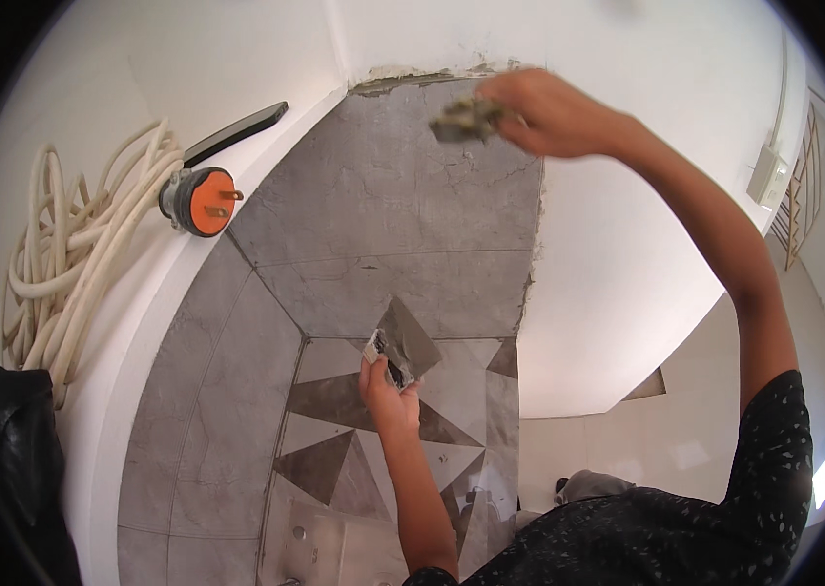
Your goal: Apply grout or tile adhesive to the joints and edges of kitchen tiles using a putty knife and trowel.
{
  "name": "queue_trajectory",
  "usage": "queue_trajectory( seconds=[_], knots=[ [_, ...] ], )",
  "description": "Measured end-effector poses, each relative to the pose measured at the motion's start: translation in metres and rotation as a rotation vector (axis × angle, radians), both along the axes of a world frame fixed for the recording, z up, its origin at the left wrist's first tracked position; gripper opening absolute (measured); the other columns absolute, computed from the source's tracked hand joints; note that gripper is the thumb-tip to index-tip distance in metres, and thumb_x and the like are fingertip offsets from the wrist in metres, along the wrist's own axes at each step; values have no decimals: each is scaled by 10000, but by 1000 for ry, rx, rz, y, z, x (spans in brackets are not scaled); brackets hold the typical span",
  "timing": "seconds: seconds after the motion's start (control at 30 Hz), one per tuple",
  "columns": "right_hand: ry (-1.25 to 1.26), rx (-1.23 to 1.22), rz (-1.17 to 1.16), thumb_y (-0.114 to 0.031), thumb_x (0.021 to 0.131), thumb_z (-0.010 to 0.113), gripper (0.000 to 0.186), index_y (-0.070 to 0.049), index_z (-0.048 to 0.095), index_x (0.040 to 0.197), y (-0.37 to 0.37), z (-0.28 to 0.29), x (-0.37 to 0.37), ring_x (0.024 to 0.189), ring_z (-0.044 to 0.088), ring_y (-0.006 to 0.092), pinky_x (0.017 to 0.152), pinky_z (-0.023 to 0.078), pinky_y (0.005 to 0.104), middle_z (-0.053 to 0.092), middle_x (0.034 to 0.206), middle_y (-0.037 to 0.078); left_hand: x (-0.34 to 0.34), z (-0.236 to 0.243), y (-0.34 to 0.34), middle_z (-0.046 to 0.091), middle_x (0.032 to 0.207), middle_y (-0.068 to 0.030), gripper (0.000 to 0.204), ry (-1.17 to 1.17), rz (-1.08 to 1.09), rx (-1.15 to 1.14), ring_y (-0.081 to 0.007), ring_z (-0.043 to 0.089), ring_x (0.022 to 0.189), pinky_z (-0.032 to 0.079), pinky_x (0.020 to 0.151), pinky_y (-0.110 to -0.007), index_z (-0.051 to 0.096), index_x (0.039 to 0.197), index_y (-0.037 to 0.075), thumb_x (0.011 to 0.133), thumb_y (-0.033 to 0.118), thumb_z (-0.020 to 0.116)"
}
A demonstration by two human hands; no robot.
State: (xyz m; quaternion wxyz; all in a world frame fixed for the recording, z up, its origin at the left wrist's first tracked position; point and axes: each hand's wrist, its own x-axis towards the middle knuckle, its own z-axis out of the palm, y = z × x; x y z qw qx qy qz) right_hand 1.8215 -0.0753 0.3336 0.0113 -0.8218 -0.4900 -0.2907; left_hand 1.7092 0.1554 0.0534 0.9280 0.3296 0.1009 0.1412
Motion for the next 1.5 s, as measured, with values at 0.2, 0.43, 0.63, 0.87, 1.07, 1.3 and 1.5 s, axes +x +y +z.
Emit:
queue_trajectory(
  seconds=[0.2,0.43,0.63,0.87,1.07,1.3,1.5],
  knots=[
    [-258,115,-244,-25,705,479,156,50,593,782,52,43,29,623,557,263,604,455,404,547,668,154,-8,-18,-2,580,1017,-74,320,45,-48,-121,-185,598,848,518,578,-311,493,1135,36,825,105,456],
    [-515,-59,-394,-14,743,491,89,17,574,737,62,-1,65,763,562,228,588,497,339,566,803,113,-12,-36,2,599,990,-82,308,88,-29,-128,-179,622,805,528,540,-286,490,1127,26,834,111,450],
    [-410,-173,-283,1,739,492,68,-11,558,755,48,12,52,760,541,204,582,472,346,546,788,90,-15,-45,4,604,984,-74,311,108,-37,-157,-185,622,817,521,552,-287,492,1132,29,836,116,456],
    [-607,-100,-377,19,727,491,115,-1,592,780,23,-20,63,754,543,217,585,481,342,571,811,87,-12,-55,-4,606,987,-68,298,50,-103,-166,-174,619,818,518,549,-287,510,1117,38,835,127,469],
    [-491,-163,-521,17,739,500,133,11,595,832,8,-8,45,754,542,205,583,491,306,570,844,94,-15,-46,-17,610,965,-47,294,82,-100,-187,-167,619,801,506,533,-278,517,1111,53,831,138,484],
    [-346,-176,-312,50,729,536,205,-11,658,883,23,-1,23,824,548,185,744,465,324,617,826,70,-20,-47,-11,591,972,-61,304,29,-121,-159,-179,608,806,494,534,-299,500,1117,48,823,127,478],
    [-226,-85,116,113,674,584,327,-40,672,949,61,38,74,861,556,165,905,384,321,642,853,59,-26,-51,-13,588,987,-78,310,34,-134,-166,-196,609,836,512,593,-321,488,1128,34,831,117,458]
  ],
)
